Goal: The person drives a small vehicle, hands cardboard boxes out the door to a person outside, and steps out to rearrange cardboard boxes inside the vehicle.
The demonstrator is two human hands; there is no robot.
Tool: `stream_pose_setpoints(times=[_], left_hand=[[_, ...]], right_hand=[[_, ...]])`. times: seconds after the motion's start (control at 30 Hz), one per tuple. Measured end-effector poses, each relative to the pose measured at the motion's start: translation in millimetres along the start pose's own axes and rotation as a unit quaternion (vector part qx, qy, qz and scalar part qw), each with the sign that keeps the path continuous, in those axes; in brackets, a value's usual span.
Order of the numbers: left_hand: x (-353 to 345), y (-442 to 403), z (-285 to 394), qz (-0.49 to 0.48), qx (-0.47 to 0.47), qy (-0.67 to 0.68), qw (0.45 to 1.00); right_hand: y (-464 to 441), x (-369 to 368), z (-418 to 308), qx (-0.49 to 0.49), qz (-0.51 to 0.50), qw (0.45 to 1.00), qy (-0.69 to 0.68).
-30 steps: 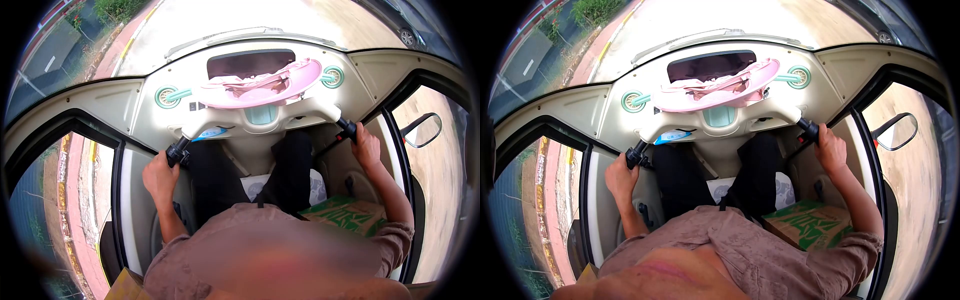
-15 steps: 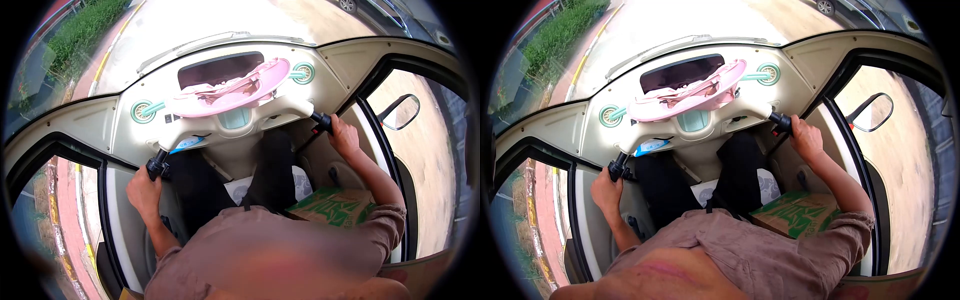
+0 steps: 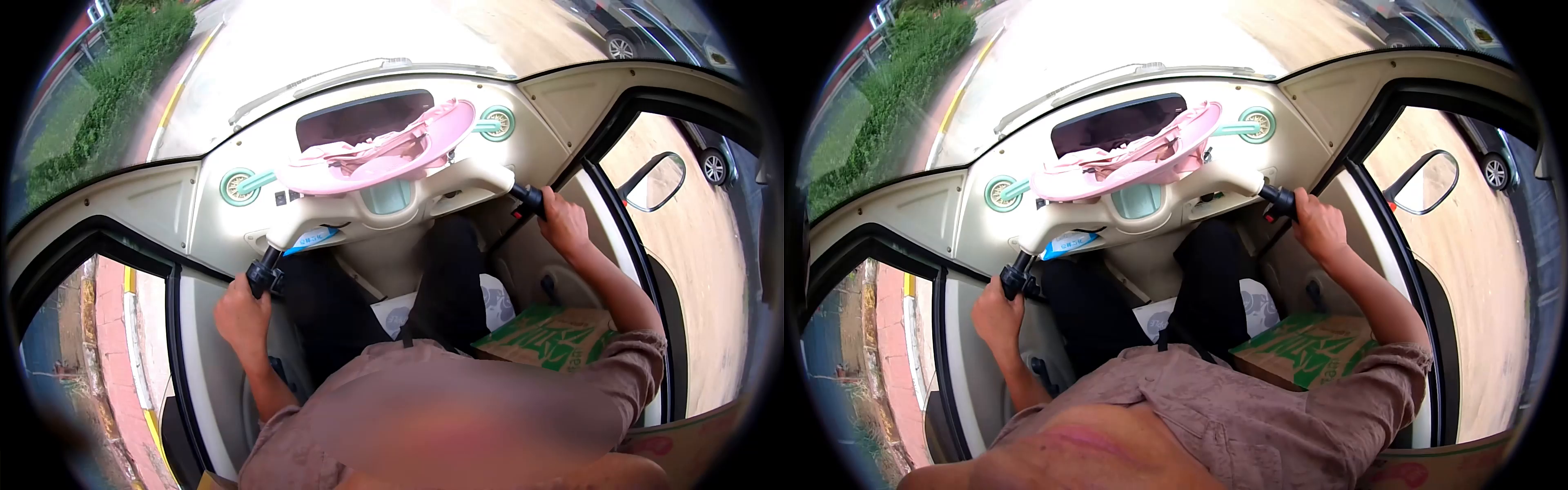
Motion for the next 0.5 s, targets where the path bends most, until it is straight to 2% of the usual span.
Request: stream_pose_setpoints(times=[0.07,0.2,0.5], left_hand=[[-1.6,-2.0,1.6,0.019,0.002,-0.003,1.0],[-3.8,-0.9,-5.3,-0.012,0.016,0.009,1.0],[-1.0,-2.4,-5.5,-0.017,0.021,0.002,1.0]], right_hand=[[0.1,-4.3,3.3,-0.006,0.006,1.0,-0.001],[2.2,-5.4,-0.5,0.02,0.012,1.0,0.007],[-0.6,-9.0,1.4,0.031,0.015,0.999,0.008]])
Point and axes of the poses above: each hand's wrist, its own y-axis away from the middle knuckle, its own x-axis out of the back of the hand, z = x × y, the point moved 4 cm from there along -y, towards the middle knuckle, and after that the axes turned 8 degrees about z, right-handed, at the moved point
